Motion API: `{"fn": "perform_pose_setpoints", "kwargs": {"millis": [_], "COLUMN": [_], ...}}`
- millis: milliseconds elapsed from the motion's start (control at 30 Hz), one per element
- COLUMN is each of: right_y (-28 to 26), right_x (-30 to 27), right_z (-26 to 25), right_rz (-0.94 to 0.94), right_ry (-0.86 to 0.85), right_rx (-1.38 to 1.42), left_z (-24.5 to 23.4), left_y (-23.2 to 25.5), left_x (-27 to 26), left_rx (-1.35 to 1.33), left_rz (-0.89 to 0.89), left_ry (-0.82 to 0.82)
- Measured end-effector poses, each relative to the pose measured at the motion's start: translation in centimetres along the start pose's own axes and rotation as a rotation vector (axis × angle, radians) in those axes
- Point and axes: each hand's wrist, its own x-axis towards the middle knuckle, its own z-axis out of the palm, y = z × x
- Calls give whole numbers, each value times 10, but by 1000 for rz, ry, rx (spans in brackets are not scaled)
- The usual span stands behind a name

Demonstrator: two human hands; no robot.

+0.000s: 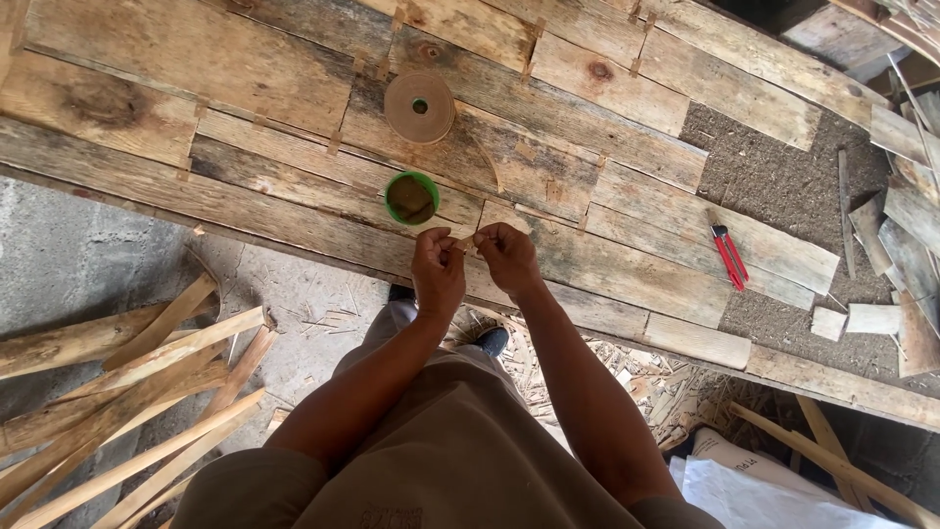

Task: Apply tape to wooden surfaces and trim edges using a utility knife.

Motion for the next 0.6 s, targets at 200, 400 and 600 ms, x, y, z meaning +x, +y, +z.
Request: {"fn": "perform_pose_setpoints", "kwargs": {"millis": [200,400,600], "right_y": [-12,-30,-32], "right_x": [9,23,64], "right_z": [-12,-19,-28], "right_rz": [-95,3,-164], "right_ry": [-46,-120,-96], "right_rx": [-184,-412,-641], "left_z": [12,23,21], "left_y": [-11,-6,-35], "left_x": [4,10,10], "left_rx": [-11,22,495], "left_rz": [31,-73,303], "left_ry": [5,40,-56]}}
